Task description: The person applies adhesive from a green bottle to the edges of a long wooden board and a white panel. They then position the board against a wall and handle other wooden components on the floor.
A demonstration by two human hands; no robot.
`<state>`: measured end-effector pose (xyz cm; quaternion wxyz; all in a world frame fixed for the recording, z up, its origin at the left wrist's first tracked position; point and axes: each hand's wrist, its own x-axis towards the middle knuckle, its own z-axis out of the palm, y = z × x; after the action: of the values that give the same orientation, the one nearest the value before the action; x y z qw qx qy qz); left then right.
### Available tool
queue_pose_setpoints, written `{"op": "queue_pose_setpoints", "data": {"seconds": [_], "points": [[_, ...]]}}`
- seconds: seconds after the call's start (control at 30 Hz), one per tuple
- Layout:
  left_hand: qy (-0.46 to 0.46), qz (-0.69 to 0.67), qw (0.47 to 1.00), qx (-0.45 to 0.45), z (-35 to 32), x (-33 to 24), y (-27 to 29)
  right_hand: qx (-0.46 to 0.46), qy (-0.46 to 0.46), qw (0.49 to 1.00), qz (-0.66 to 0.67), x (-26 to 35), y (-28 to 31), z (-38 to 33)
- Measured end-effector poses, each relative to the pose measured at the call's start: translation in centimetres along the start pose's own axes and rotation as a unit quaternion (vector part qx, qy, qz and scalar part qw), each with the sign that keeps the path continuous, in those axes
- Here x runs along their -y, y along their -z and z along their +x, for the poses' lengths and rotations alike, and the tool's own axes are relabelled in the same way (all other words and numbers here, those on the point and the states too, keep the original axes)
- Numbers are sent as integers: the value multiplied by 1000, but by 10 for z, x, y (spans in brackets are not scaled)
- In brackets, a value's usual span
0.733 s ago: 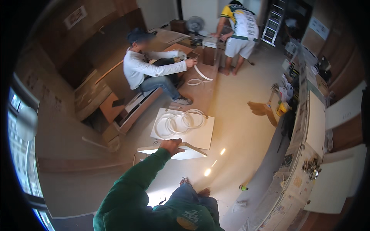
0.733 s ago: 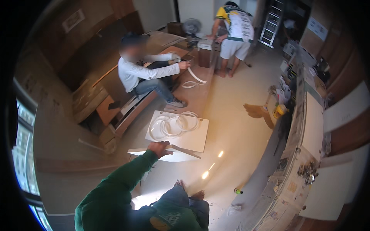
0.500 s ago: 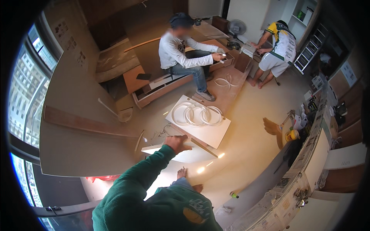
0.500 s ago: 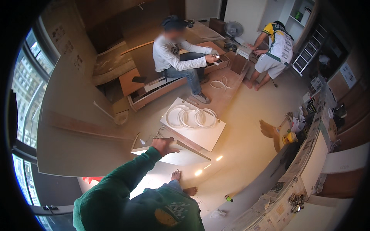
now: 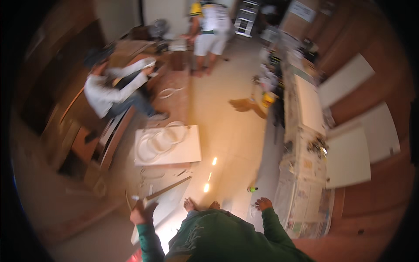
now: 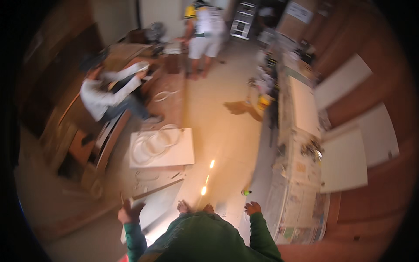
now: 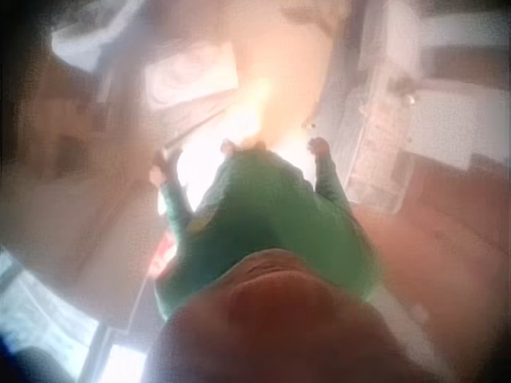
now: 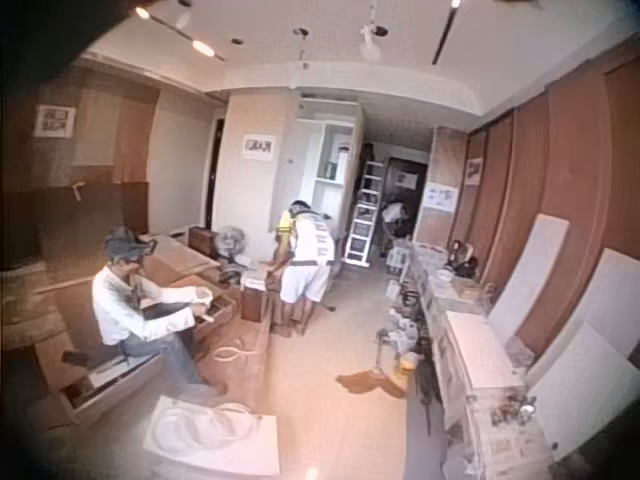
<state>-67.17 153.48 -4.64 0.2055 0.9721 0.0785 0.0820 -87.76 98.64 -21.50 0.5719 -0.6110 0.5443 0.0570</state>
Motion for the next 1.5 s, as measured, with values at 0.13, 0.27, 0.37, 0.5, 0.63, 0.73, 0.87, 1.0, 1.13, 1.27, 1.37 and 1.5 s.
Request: {"op": "queue_pose_setpoints", "data": {"seconds": [0.13, 0.27, 0.37, 0.5, 0.63, 0.73, 0.87, 1.0, 1.13, 1.27, 1.37, 1.5], "points": [[9, 41, 999, -20, 4, 8, 15, -36, -10, 994, -101, -37, -11, -13], [-27, 115, 993, 17, 20, -1, 11, -46, -52, 986, -150, -129, -16, -20], [-84, 140, 984, 69, 33, -17, -3, -65, -161, 981, -83, -227, 9, -52], [-148, 104, 983, 36, 49, -38, 7, -111, -208, 970, -61, -272, -6, -93], [-205, 40, 978, 15, 57, -65, 11, -117, -219, 967, -55, -286, -16, -122], [-256, 6, 966, 39, 67, -86, 21, -101, -237, 965, -42, -267, -17, -132], [-368, -108, 922, 58, 102, -110, 21, -125, -148, 975, -105, -209, -14, -145], [-466, -179, 863, 76, 119, -191, 60, -151, -31, 970, -188, -170, -6, -129], [-557, -123, 820, 43, 122, -276, 100, -123, 60, 984, -110, -69, 12, -177], [-628, -212, 748, 24, 113, -351, 130, -160, 210, 958, -111, -12, 17, -199], [-680, -216, 700, -32, 118, -389, 149, -164, 267, 942, -118, 41, 15, -207], [-736, -245, 618, -128, 125, -440, 152, -222, 384, 891, -100, 85, 34, -212]]}}
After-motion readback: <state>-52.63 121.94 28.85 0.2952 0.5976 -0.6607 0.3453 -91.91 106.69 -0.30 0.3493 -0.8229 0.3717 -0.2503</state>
